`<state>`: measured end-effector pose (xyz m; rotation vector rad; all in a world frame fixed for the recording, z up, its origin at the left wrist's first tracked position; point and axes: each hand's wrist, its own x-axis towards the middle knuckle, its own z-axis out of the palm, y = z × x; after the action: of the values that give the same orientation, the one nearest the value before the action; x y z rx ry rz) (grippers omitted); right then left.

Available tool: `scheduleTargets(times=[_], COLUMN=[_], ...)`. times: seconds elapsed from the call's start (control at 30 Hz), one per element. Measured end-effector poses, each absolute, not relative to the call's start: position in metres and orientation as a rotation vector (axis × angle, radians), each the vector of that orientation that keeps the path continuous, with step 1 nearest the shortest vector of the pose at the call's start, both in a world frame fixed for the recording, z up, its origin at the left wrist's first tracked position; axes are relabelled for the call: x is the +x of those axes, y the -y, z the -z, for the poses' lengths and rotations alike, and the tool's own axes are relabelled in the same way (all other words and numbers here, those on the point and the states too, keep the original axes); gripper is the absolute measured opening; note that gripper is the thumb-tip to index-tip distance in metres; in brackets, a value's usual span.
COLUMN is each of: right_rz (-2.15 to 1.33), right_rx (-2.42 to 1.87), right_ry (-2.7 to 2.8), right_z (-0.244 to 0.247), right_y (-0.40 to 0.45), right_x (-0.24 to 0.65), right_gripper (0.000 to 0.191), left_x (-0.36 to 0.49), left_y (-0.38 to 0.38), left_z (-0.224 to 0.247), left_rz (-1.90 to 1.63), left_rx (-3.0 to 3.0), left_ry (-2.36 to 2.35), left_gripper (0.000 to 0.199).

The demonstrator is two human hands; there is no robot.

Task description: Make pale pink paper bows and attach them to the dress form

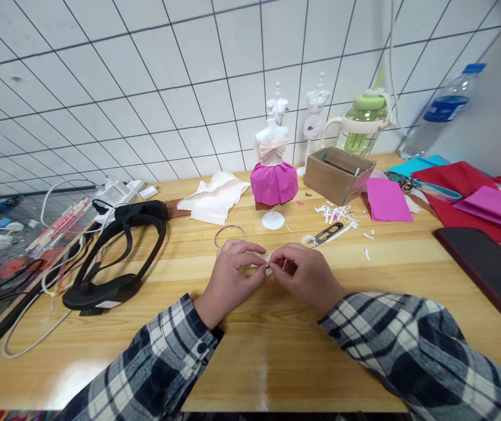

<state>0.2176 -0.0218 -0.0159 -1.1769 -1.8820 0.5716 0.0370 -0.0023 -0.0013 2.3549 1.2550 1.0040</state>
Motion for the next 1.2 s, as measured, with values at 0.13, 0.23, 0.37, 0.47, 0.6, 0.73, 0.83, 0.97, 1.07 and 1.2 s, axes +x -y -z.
scheduleTargets(times=[0.13, 0.23, 0.37, 0.47, 0.6, 0.73, 0.83, 0.97, 1.07, 1.2], right_rz=[-0.571, -0.561, -0.552, -0.577, -0.609, -0.633, -0.711, -0.847, -0.972, -1.093], right_rx=[-1.151, -1.136, -1.137, -1.142, -1.127, -1.135, -1.154, -1.167, -1.173, -1.186], right_ry=[1.864, 1.874, 1.871, 1.862, 1.876, 1.888, 1.871, 1.8, 1.716, 1.616], right_z=[0.0163, 0.0174, 0.0181, 0.018, 0.0183, 0.0182, 0.0177, 0.0175, 0.0173, 0.0165], right_y=[0.0224, 0.0219, 0.0209, 0.0213, 0.0221, 0.022, 0.0217, 0.0208, 0.02, 0.0191], right_x=[0.2177, 0.2176, 0.2171, 0.2171, 0.2179, 0.2172, 0.2156, 0.2143, 0.2141, 0.2138], right_gripper=[0.005, 0.004, 0.003, 0.004, 0.007, 0.006, 0.005, 0.004, 0.004, 0.004], left_x=[0.0371, 0.0373, 0.0377, 0.0378, 0.0377, 0.0376, 0.0376, 0.0376, 0.0379, 0.0382], left_y=[0.0027, 0.0032, 0.004, 0.0044, 0.0049, 0.0051, 0.0049, 0.0045, 0.0045, 0.004], left_z=[0.0008, 0.0003, -0.0004, -0.0003, 0.0006, 0.0013, 0.0021, 0.0028, 0.0022, 0.0011], left_rz=[-0.983, -0.981, -0.967, -0.952, -0.934, -0.929, -0.931, -0.959, -0.987, -1.016], left_rx=[2.343, 2.337, 2.351, 2.371, 2.392, 2.397, 2.394, 2.388, 2.374, 2.346], left_ry=[-1.274, -1.283, -1.277, -1.261, -1.259, -1.236, -1.216, -1.196, -1.189, -1.159], left_gripper=[0.01, 0.011, 0.011, 0.011, 0.012, 0.011, 0.009, 0.008, 0.009, 0.01])
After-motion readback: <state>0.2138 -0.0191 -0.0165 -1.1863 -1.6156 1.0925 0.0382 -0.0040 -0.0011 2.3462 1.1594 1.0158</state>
